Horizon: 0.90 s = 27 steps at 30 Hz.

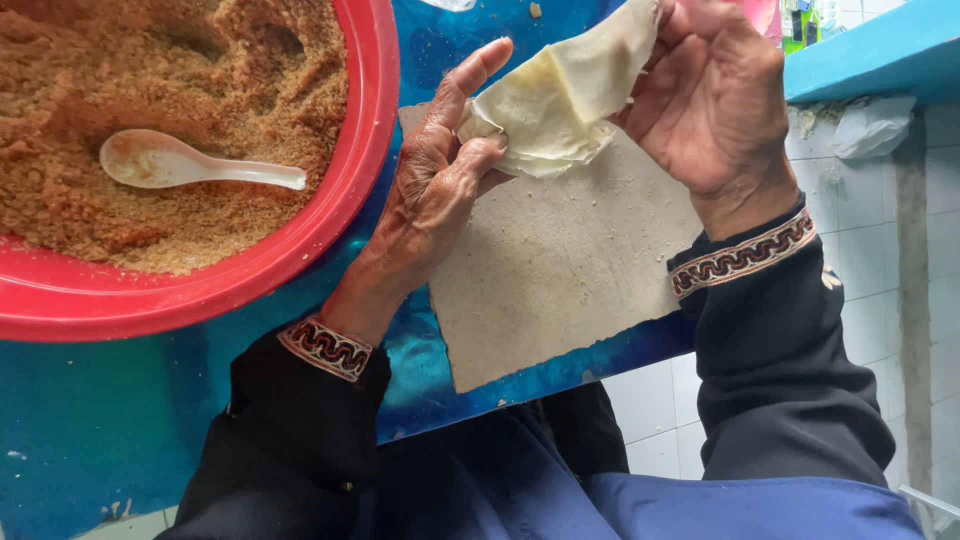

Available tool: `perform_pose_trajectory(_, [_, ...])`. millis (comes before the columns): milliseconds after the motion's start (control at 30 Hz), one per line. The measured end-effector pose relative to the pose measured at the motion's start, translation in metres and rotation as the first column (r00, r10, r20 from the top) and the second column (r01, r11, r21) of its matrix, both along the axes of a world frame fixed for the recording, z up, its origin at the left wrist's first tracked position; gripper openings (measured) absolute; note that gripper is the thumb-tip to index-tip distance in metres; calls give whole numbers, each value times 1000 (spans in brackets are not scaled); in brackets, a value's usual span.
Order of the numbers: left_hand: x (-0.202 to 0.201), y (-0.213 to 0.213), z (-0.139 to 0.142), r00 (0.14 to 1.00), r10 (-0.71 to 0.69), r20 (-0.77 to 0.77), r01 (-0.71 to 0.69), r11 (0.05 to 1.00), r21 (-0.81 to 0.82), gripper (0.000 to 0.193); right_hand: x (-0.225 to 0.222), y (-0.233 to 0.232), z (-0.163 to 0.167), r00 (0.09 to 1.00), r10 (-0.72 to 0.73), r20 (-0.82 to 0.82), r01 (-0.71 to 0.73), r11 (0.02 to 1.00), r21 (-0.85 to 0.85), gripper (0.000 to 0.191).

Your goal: The person spoons a brown coconut-sugar filling from a red bowl onto thin square pastry wrappers, folds the wrappers over the filling, and rolls them into filled rolls, placing the finished rolls on the work board beside the bowl.

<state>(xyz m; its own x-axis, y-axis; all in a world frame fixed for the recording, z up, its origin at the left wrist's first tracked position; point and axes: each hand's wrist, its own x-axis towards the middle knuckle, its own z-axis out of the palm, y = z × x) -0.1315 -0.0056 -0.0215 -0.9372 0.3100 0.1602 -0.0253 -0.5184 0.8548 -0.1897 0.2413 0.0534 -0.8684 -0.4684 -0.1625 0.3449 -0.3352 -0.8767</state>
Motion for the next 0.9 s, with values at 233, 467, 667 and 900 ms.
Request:
perform_pose_trajectory(233, [-1,-3,0,995,-43,88,41,999,24,65,8,-7,-8,989,60,-138,-29,976,217,31])
perform_pose_trajectory(467, [-5,2,-14,982,189,24,-191,971,145,59,9,6,12,854,-69,-515,305,870,388,5])
perform_pose_trajectory(667, [-9,0,-35,959,178,221,-250,901,356,41,7,0,-8,383,485,-786,677,432,596,10])
perform_pose_trajectory(900, [-9,4,-41,962,177,210,-243,905,349,40,18,-6,-34,44,685,-728,753,456,475,25])
